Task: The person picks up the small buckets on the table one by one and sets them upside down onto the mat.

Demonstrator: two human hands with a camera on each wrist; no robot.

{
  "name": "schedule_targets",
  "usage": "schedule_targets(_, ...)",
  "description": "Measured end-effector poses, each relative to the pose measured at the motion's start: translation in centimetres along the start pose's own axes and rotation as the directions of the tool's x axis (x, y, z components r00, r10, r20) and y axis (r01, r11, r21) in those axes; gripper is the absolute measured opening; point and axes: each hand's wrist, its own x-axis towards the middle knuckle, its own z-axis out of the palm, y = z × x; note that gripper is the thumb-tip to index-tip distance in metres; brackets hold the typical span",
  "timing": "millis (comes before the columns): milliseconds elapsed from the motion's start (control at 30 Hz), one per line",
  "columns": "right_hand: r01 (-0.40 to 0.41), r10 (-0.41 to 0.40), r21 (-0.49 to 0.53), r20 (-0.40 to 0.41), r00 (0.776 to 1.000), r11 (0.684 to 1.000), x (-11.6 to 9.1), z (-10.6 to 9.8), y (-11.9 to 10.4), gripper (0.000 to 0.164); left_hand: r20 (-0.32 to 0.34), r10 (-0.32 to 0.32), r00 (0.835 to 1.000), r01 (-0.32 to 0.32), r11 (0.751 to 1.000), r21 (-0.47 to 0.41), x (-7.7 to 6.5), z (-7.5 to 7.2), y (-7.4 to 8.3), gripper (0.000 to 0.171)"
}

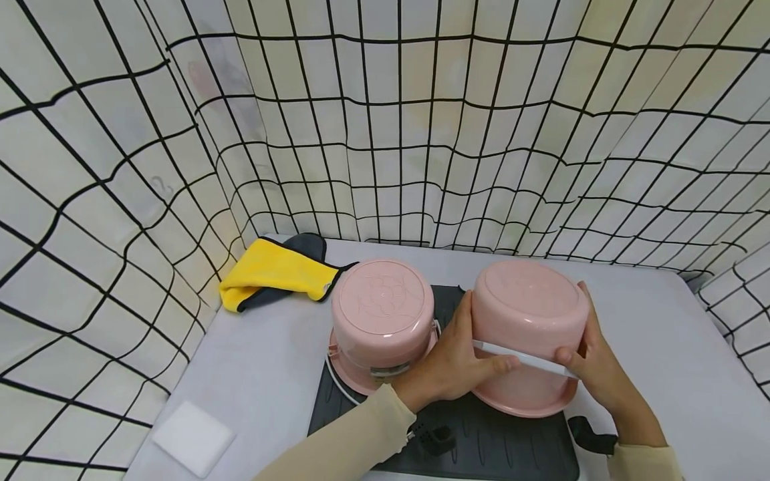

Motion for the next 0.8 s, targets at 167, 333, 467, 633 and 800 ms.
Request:
schedule_targets(167,0.024,-0.025,0.090,0.007,1.000,0.996,0.1,0.3,-0.1,0.114,0.003,0.013,1.000,-0.013,1.000,0.016,0.0,-0.1,-0.2,0.096)
schedule_targets(333,0.034,-0.034,0.084,0.001,0.999,0.996,0.2,0.5,0.3,0.116,-0.001,-0.065,0.998,0.065,0.997,0.042,-0.5,-0.1,-0.5,0.108)
schedule_targets(467,0.036,-0.036,0.063,-0.005,0.999,0.997,0.2,0.7,0.5,0.118,0.015,-0.127,0.992,0.126,0.990,0.064,-0.9,-0.1,-0.8,0.120)
schedule_targets(633,0.032,-0.031,0.087,-0.019,0.999,0.996,0.4,1.0,0.4,0.123,0.031,-0.175,0.984,0.171,0.980,0.106,-1.4,-0.2,-1.0,0.128)
schedule_targets(800,0.038,-0.035,0.107,-0.035,0.999,0.993,0.6,1.4,0.6,0.130,0.027,-0.171,0.985,0.164,0.972,0.167,-1.8,-0.4,-1.3,0.130)
